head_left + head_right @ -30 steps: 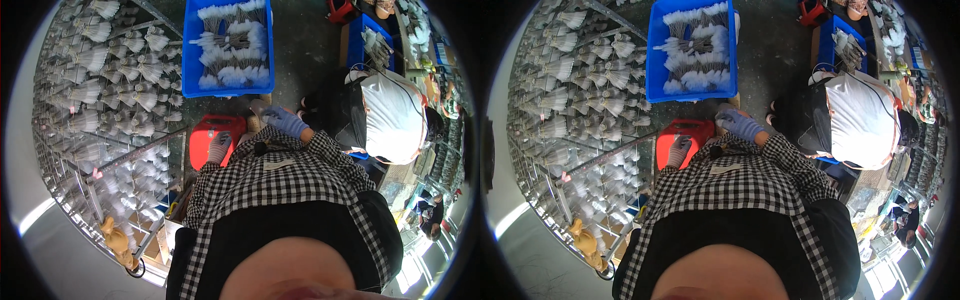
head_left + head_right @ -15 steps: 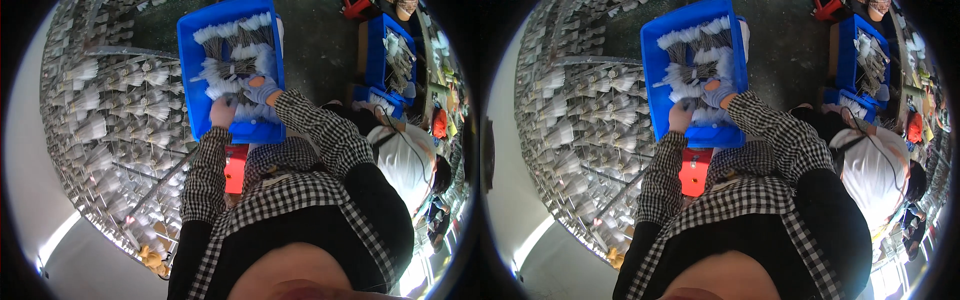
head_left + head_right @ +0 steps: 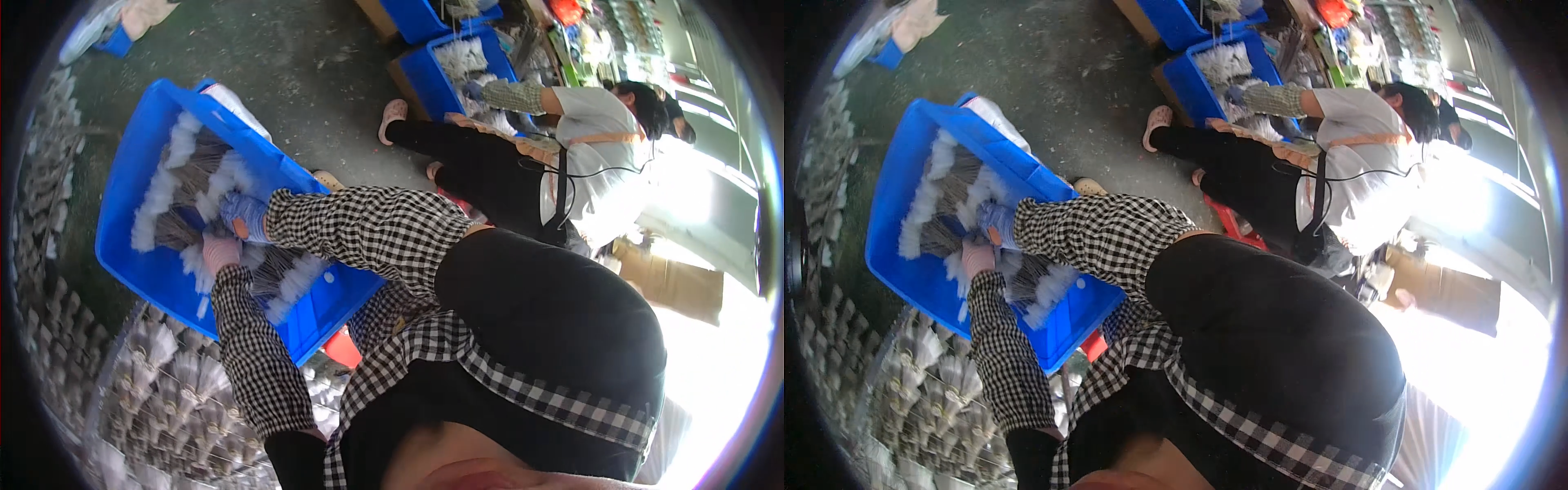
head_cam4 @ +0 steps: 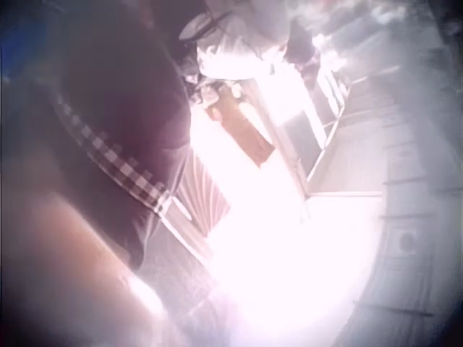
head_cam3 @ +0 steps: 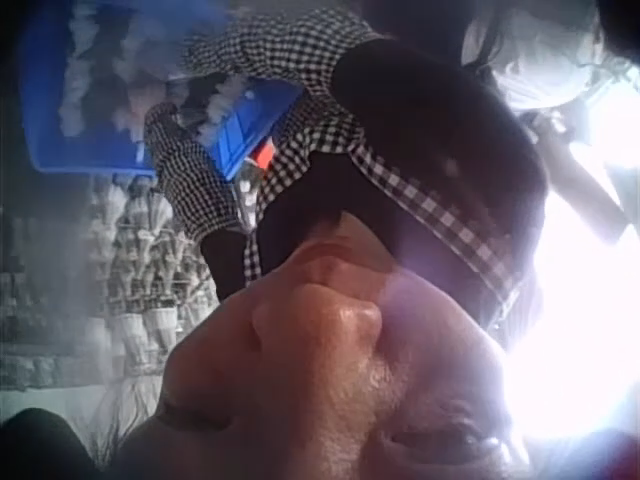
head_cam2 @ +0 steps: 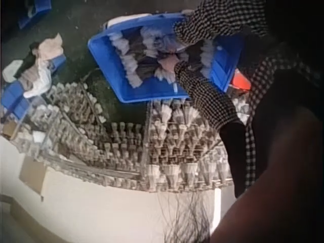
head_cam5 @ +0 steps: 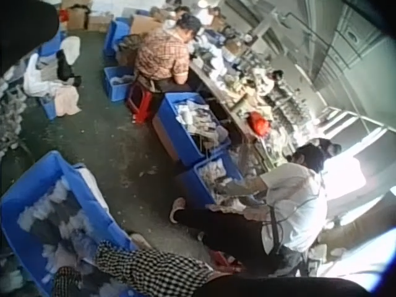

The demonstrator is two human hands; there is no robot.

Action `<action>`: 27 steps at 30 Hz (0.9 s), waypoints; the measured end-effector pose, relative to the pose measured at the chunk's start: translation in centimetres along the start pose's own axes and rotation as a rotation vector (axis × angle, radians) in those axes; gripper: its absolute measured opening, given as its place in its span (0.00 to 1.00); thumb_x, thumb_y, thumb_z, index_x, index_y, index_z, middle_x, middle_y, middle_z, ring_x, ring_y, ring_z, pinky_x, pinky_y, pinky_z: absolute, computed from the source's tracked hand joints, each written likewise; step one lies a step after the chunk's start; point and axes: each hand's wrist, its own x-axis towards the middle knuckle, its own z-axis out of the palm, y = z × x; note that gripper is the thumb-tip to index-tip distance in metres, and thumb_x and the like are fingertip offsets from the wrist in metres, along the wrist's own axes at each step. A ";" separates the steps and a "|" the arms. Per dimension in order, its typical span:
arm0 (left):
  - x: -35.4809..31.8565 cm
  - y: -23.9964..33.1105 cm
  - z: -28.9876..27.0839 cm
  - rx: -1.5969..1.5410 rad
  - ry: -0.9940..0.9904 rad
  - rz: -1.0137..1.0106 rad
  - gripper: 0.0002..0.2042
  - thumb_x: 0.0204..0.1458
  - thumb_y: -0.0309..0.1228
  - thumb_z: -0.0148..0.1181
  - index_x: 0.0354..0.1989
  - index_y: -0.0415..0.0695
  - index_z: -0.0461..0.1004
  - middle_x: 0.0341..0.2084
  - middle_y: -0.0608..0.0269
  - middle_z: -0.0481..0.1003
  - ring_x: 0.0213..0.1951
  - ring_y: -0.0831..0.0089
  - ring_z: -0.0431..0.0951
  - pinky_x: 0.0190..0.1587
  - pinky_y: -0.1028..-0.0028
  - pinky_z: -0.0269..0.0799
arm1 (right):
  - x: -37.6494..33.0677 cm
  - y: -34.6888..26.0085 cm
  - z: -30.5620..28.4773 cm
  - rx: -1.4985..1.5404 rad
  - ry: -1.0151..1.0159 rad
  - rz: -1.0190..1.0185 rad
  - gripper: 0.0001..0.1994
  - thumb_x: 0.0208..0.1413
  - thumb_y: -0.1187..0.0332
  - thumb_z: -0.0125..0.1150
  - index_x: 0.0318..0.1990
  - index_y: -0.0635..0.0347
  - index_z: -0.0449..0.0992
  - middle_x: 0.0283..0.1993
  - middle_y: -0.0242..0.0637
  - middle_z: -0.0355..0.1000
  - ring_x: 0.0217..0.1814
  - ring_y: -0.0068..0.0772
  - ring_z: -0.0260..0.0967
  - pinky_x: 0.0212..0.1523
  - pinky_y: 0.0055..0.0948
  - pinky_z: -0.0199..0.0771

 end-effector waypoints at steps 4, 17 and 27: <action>1.3 -9.0 0.7 -0.112 0.189 0.258 0.23 0.55 0.39 0.59 0.52 0.33 0.74 0.48 0.40 0.77 0.50 0.51 0.77 0.50 0.59 0.73 | 0.3 -0.5 -0.5 -0.162 -0.121 -0.422 0.20 0.57 0.63 0.53 0.55 0.57 0.78 0.61 0.38 0.71 0.68 0.44 0.62 0.68 0.46 0.59; -9.1 -2.9 -8.3 0.639 0.160 0.208 0.29 0.50 0.38 0.67 0.61 0.47 0.68 0.57 0.55 0.73 0.55 0.54 0.74 0.53 0.58 0.72 | 0.6 0.0 -1.6 -0.341 -0.159 -0.454 0.20 0.58 0.64 0.53 0.54 0.62 0.78 0.62 0.45 0.69 0.64 0.48 0.65 0.63 0.54 0.63; -0.5 -0.4 -3.1 0.722 -0.318 0.142 0.45 0.51 0.56 0.63 0.72 0.43 0.53 0.68 0.55 0.61 0.68 0.62 0.62 0.69 0.63 0.60 | -1.9 -1.0 -1.4 -0.480 -0.135 -0.365 0.16 0.58 0.65 0.53 0.45 0.66 0.81 0.51 0.47 0.74 0.55 0.47 0.69 0.53 0.54 0.69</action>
